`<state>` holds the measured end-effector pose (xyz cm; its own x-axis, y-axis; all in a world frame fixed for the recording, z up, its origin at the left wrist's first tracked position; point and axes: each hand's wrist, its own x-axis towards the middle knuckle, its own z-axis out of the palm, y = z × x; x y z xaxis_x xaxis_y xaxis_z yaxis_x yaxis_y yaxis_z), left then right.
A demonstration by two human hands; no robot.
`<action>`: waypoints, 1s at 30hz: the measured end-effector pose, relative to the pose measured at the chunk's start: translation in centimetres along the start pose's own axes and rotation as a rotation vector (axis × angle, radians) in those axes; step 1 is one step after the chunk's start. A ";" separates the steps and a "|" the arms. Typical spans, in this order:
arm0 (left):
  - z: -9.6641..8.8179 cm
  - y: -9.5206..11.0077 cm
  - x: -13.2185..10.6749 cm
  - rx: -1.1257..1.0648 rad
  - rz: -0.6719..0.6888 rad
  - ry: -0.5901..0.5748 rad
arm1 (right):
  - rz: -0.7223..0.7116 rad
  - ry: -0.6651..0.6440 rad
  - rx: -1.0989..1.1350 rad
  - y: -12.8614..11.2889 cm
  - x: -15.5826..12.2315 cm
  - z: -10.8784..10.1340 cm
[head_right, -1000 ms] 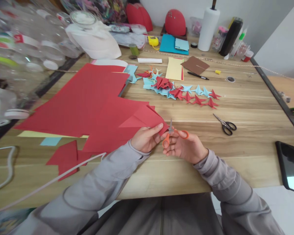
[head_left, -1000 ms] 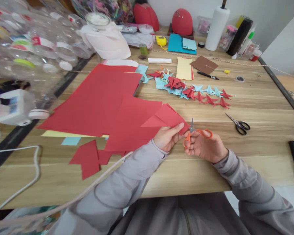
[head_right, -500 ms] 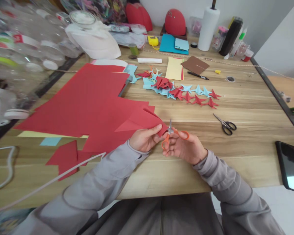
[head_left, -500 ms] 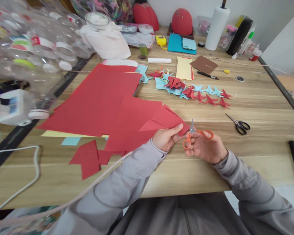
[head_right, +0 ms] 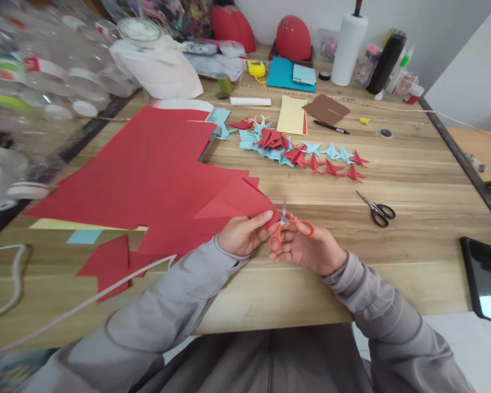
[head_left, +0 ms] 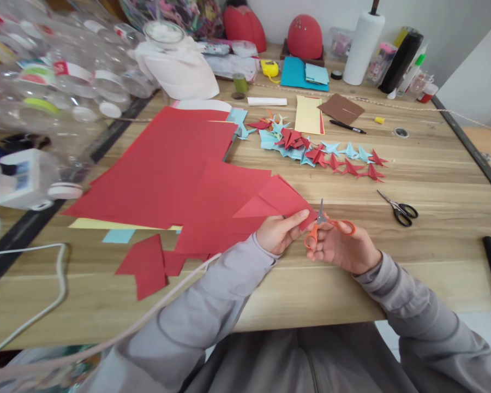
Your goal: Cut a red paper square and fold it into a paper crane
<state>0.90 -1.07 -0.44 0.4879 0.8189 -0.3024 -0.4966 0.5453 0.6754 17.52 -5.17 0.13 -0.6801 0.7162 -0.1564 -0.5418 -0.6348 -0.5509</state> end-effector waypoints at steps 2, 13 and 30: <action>0.2 0.0 0.0 -0.001 0.008 0.010 | 0.007 0.000 -0.002 0.0 0.0 0.0; 0.7 0.4 0.0 -0.030 0.126 0.092 | 0.010 0.015 0.003 -0.2 0.0 -0.1; 0.3 -0.4 0.1 0.080 0.123 0.126 | 0.014 0.034 -0.012 -0.2 0.0 -0.5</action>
<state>1.36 -1.21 -0.52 0.3311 0.8971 -0.2924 -0.4859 0.4278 0.7622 17.84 -4.92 -0.17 -0.6699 0.7172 -0.1920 -0.5266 -0.6413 -0.5580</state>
